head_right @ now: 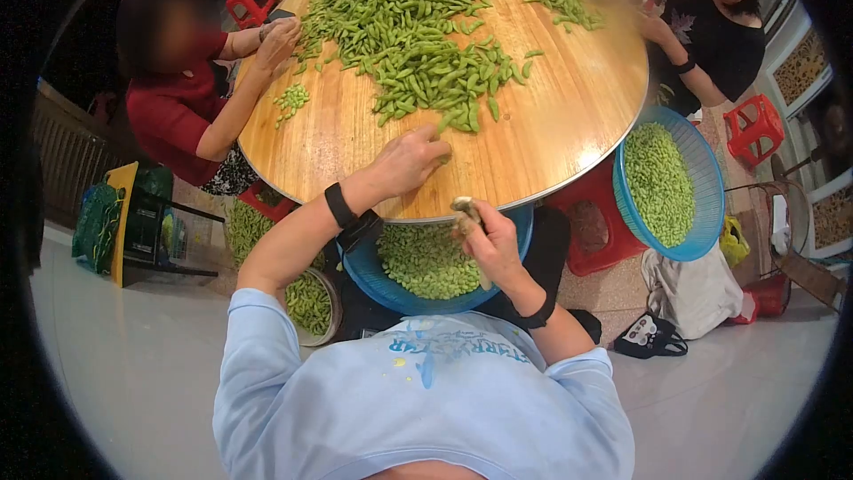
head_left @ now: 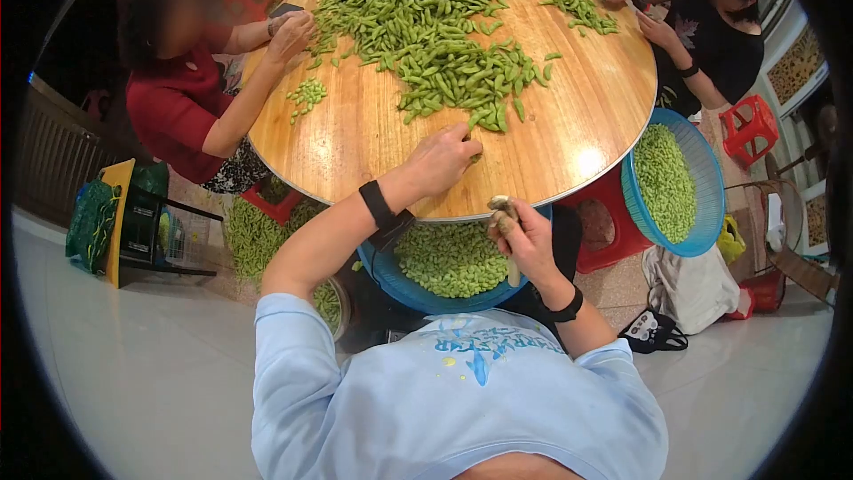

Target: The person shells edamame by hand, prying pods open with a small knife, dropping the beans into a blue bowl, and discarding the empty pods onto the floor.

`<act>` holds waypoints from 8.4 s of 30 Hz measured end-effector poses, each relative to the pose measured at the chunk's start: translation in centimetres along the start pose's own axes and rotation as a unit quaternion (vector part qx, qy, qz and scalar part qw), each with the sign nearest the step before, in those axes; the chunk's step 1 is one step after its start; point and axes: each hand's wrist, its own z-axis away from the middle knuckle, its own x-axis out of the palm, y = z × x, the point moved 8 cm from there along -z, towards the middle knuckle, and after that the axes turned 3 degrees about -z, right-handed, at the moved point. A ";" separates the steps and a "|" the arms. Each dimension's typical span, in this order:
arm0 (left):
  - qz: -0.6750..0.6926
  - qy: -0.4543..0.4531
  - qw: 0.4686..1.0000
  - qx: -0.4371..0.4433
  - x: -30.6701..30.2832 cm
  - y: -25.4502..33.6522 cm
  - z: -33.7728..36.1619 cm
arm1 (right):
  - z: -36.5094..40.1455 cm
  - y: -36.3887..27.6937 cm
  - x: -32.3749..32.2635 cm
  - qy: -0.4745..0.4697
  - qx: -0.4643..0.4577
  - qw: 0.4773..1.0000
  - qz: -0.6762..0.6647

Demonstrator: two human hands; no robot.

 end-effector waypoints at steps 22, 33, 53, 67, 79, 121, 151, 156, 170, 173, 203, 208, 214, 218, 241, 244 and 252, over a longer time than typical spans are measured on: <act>0.521 0.026 0.809 -0.270 1.1 2.3 5.3 | -0.8 0.5 2.1 -0.052 0.044 0.978 -0.196; 0.599 0.037 0.758 -0.256 1.0 2.0 6.0 | -0.9 0.8 2.2 -0.091 0.050 0.977 -0.184; 0.593 -0.105 0.754 -0.264 0.7 2.8 7.1 | 0.5 -2.6 3.5 -0.034 -0.327 0.885 0.330; -0.063 -0.425 0.895 -0.121 1.3 -0.7 18.5 | 1.2 -2.1 5.2 -0.258 -0.201 0.882 0.339; -0.015 -0.485 0.865 -0.127 18.1 -7.5 20.6 | -6.6 -1.1 -4.1 0.054 -0.022 0.998 0.018; -0.063 0.024 0.989 -0.130 -0.1 -6.9 1.2 | -5.4 -1.0 -3.2 0.031 -0.042 0.998 0.042; 0.558 0.115 0.775 -0.273 -0.5 -0.1 6.1 | -3.3 1.7 3.8 -0.073 0.069 0.968 -0.232; 0.561 0.127 0.773 -0.268 -0.4 -0.2 6.2 | -3.0 1.4 3.7 -0.074 0.063 0.969 -0.225; 0.740 -0.017 0.615 -0.270 2.1 0.2 6.8 | -1.4 1.0 4.7 -0.092 0.185 0.902 -0.379; 0.239 0.122 0.958 -0.098 -2.5 1.5 6.0 | -1.8 2.2 4.1 -0.057 0.191 0.868 -0.455; 0.489 0.054 0.814 -0.310 0.6 0.8 8.1 | -1.7 -4.7 3.1 0.070 -0.270 0.925 0.260; 0.409 0.060 0.864 -0.289 -0.4 2.0 8.3 | -1.7 -5.1 3.8 0.051 -0.279 0.899 0.334; 0.418 0.028 0.875 -0.244 -0.6 2.6 8.6 | -2.1 -4.2 3.5 -0.001 -0.239 0.925 0.296; 0.439 0.070 0.851 -0.281 -0.8 1.7 9.0 | -2.2 -4.5 2.9 -0.014 -0.186 0.941 0.283; 0.384 0.109 0.855 -0.331 -1.5 3.3 10.2 | -0.6 -3.6 6.0 -0.036 -0.273 0.877 0.393; 0.237 0.115 0.925 -0.272 -3.4 4.2 10.7 | -0.5 -3.2 6.6 -0.048 -0.257 0.889 0.376; 0.375 0.120 0.862 -0.320 -2.6 3.6 11.0 | -0.9 -2.5 6.2 -0.054 -0.173 0.942 0.282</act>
